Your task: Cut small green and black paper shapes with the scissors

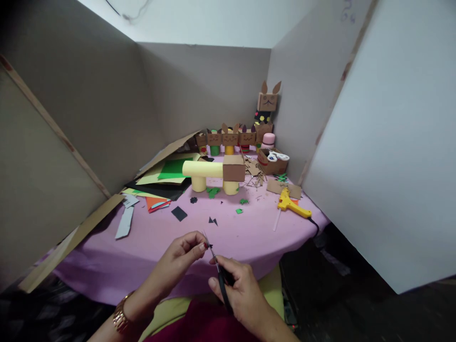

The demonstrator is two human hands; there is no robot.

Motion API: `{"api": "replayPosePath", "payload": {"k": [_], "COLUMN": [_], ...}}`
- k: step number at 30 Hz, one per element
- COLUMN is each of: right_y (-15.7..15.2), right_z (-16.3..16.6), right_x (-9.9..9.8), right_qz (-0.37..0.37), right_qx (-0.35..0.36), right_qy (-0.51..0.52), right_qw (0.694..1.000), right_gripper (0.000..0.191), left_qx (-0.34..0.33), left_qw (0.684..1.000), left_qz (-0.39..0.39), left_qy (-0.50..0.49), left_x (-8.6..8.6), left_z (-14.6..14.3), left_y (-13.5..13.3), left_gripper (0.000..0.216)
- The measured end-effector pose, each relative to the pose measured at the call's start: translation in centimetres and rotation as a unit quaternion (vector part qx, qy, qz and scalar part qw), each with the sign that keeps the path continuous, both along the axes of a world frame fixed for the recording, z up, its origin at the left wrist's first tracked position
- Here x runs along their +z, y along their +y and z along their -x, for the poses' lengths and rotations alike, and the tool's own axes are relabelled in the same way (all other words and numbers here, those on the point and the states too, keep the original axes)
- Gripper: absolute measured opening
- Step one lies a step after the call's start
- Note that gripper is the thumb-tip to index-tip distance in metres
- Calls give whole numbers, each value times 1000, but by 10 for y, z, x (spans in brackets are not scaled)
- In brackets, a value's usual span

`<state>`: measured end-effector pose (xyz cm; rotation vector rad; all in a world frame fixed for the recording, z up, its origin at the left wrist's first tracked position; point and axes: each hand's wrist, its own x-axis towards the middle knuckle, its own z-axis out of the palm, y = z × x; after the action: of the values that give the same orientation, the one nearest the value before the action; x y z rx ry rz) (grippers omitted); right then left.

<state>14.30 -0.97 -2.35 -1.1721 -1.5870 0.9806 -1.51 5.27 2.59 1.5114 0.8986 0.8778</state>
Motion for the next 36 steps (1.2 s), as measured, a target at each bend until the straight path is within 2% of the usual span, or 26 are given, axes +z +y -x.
{"api": "replayPosePath", "payload": {"k": [9,16,23,27,31,36], "right_y": [8,16,18,19,20,27], "right_z": [-7,-10,-10,-10,-10,-8], "right_x": [7,5,5,6,4,-3], "right_qz": [-15,-5,-1,5,23,83], "right_qx": [-1,6,24,28,5,-65], "right_qy": [-57,-48,-36,-24,5,134], "right_qw": [998,999,999,999,1000,985], "right_gripper": [27,29,17,23,28,40], "left_qx": [-38,-46,-54,-54,-51,-16], "left_qw": [999,999,998,997,997,997], "left_qz": [2,11,29,39,54,74], "left_qy": [17,21,30,31,22,3], "left_x": [-2,-3,-3,-3,-4,-8], "left_z": [3,2,1,2,1,-4], "left_y": [13,24,28,31,31,23], "left_gripper": [17,13,10,10,8,16]}}
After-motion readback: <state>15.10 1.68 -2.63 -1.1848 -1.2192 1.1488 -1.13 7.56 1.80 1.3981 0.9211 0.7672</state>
